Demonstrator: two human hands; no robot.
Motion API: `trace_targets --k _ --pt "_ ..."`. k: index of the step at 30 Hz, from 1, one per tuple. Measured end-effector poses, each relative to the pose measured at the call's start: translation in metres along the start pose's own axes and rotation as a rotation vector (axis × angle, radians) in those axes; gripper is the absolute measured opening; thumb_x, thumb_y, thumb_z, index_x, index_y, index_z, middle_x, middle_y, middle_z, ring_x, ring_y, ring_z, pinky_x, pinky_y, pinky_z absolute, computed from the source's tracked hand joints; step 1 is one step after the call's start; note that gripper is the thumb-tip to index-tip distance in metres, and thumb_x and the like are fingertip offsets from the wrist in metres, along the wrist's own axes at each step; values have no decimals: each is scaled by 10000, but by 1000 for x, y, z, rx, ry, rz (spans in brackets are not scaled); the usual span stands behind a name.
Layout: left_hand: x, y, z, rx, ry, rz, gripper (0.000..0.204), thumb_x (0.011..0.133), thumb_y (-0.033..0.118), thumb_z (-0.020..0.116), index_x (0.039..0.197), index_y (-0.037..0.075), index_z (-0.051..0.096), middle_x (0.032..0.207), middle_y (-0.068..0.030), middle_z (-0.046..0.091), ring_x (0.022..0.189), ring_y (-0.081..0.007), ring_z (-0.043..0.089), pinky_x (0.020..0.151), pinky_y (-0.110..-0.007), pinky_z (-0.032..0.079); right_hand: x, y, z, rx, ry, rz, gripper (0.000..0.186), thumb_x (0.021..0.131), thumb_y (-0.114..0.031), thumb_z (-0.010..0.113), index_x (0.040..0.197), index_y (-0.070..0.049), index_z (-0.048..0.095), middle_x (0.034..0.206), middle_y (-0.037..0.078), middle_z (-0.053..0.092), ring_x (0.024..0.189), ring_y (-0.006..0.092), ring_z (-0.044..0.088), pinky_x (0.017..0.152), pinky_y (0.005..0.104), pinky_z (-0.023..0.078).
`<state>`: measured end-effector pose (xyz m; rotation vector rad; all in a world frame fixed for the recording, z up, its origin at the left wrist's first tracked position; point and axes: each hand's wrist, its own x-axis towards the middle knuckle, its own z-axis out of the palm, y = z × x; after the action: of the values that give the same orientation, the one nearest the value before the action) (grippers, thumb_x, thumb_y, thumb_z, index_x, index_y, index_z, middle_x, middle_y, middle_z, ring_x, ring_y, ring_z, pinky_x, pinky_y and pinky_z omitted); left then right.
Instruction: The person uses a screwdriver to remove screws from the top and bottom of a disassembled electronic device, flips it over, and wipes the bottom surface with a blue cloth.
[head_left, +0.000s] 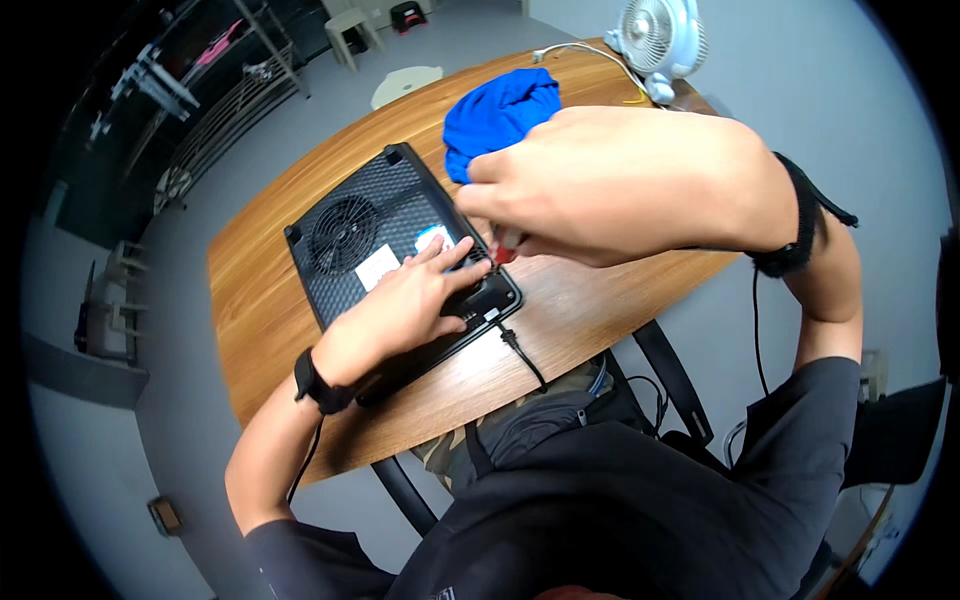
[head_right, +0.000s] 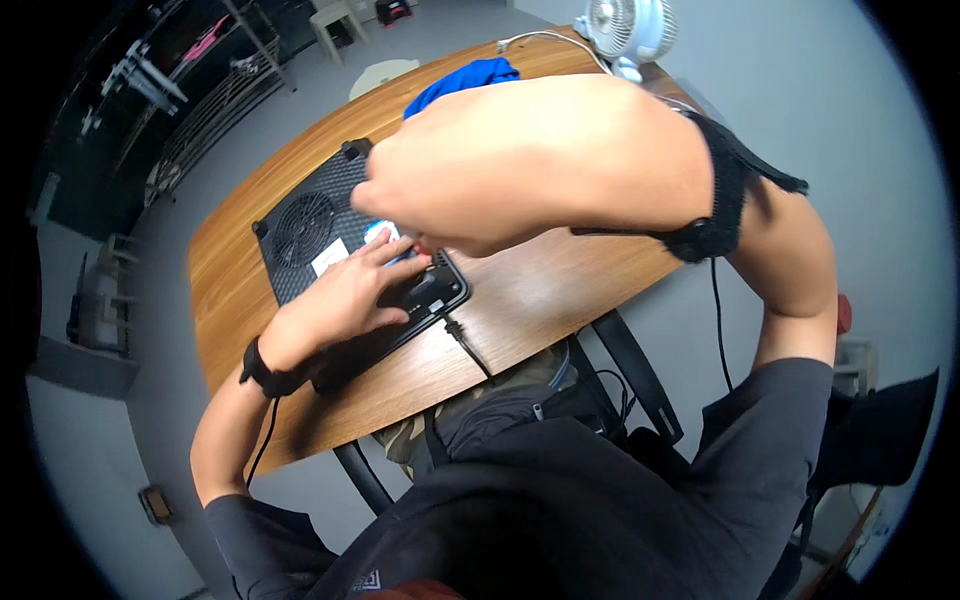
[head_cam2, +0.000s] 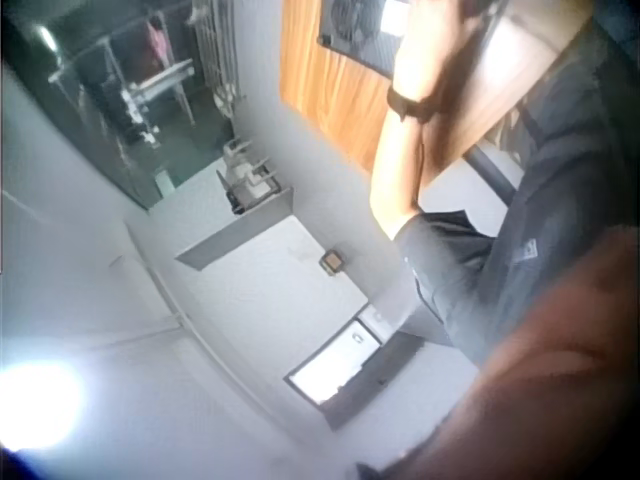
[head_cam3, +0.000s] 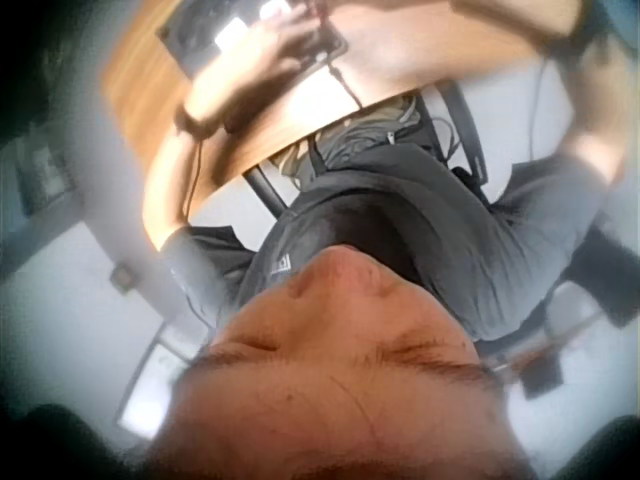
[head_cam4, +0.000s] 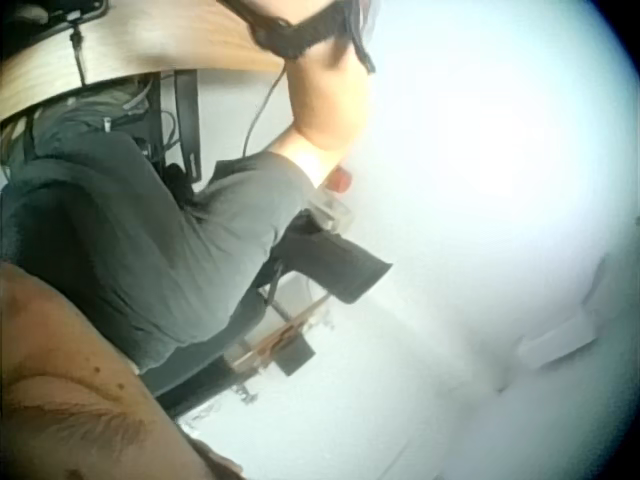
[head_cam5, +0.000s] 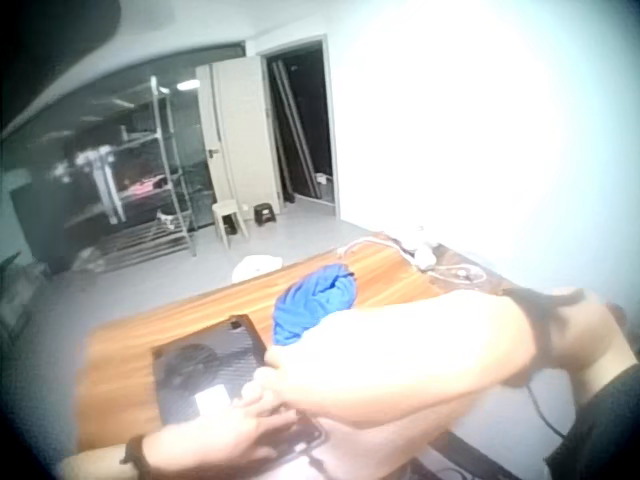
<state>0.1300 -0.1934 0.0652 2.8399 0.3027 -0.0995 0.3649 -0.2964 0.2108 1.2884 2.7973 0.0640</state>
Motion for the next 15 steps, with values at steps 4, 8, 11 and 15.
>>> trace_targets --k 4,8,11,15 --pt "-14 -20 -19 -244 -8 -14 643 888 156 794 1480 59 563 1491 -211 569 1301 -411 601 1126 -456 494 9 1 -14 61 1 -21 238 893 -159 750 1037 10 662 957 172 715 906 343 739 776 415 598" --pt "-55 -39 -33 -218 87 -127 465 917 172 773 1348 34 665 1265 -178 680 1133 -373 662 1016 -440 536 22 2 -8 35 97 -67 288 901 -193 767 1080 -7 638 957 157 712 924 349 732 781 425 598" --pt "-98 -49 -29 -258 184 -259 400 940 179 760 1304 30 686 1195 -155 704 1098 -302 690 955 -403 560 37 2 1 24 191 -146 355 911 -243 769 1140 -27 603 989 132 687 905 331 708 763 426 572" --pt "-161 -51 -20 -341 104 -583 236 932 99 752 1144 4 713 1087 -142 706 987 -268 713 870 -384 584 61 -3 12 29 260 -234 342 921 -254 760 1138 -43 601 1011 110 659 879 316 690 726 416 548"
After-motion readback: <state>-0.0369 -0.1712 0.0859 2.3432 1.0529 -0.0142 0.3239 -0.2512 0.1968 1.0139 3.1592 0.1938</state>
